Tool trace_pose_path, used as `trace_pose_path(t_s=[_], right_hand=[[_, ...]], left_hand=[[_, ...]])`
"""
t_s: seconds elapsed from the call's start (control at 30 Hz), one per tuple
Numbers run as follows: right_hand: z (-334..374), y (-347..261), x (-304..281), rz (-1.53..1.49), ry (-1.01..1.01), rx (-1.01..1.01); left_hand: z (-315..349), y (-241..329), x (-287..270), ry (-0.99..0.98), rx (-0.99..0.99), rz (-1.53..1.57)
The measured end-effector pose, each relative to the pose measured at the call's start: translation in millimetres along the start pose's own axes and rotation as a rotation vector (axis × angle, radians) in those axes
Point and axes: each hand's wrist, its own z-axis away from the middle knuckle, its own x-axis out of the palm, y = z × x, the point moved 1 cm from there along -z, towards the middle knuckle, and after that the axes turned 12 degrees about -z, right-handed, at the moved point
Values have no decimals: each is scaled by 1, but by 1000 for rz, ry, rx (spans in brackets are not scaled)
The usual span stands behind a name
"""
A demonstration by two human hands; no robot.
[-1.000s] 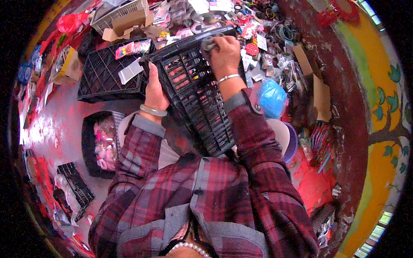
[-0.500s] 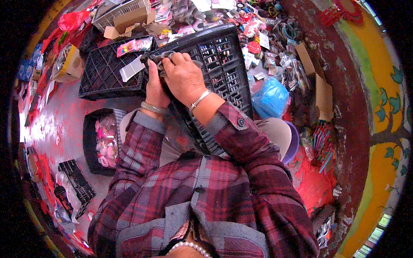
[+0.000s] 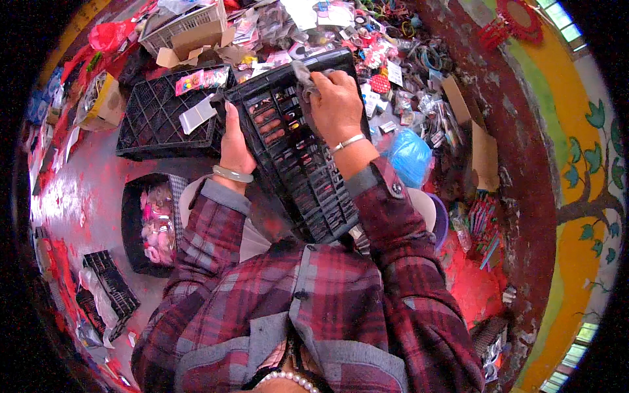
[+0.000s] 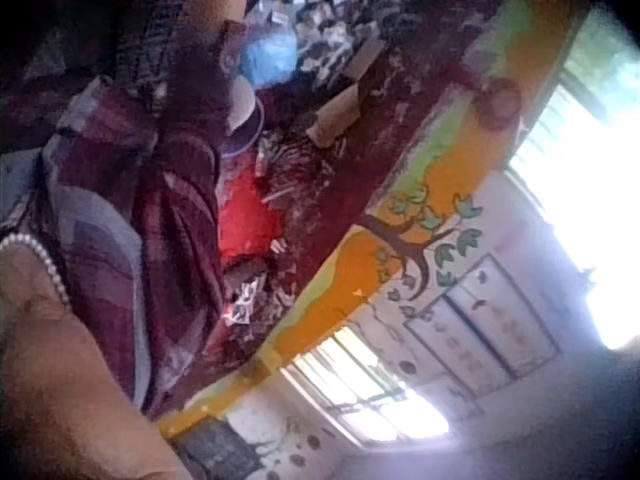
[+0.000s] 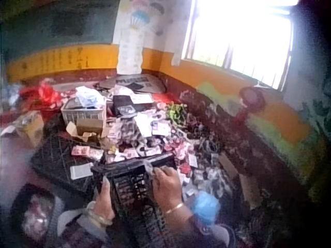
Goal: The person wipes the interior and exterior surfaces of a black plastic crate with a cloth while sitting on the floor among scattered items.
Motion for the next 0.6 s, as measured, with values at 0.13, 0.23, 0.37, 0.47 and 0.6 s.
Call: trace_pose_path(t_s=[0.13,0.23,0.37,0.47,0.6], right_hand=[[-3,13,18,-13,-53,-66],[-1,42,29,133,-143,-36],[-8,53,17,12,15,23],[-22,73,4,14,259,267],[-21,97,13,35,280,303]], left_hand=[[-5,-1,0,-26,-18,9],[-2,5,2,-35,-2,6],[-1,6,3,-44,-1,-3],[-1,3,2,-50,22,-9],[-4,-1,5,-121,26,-18]])
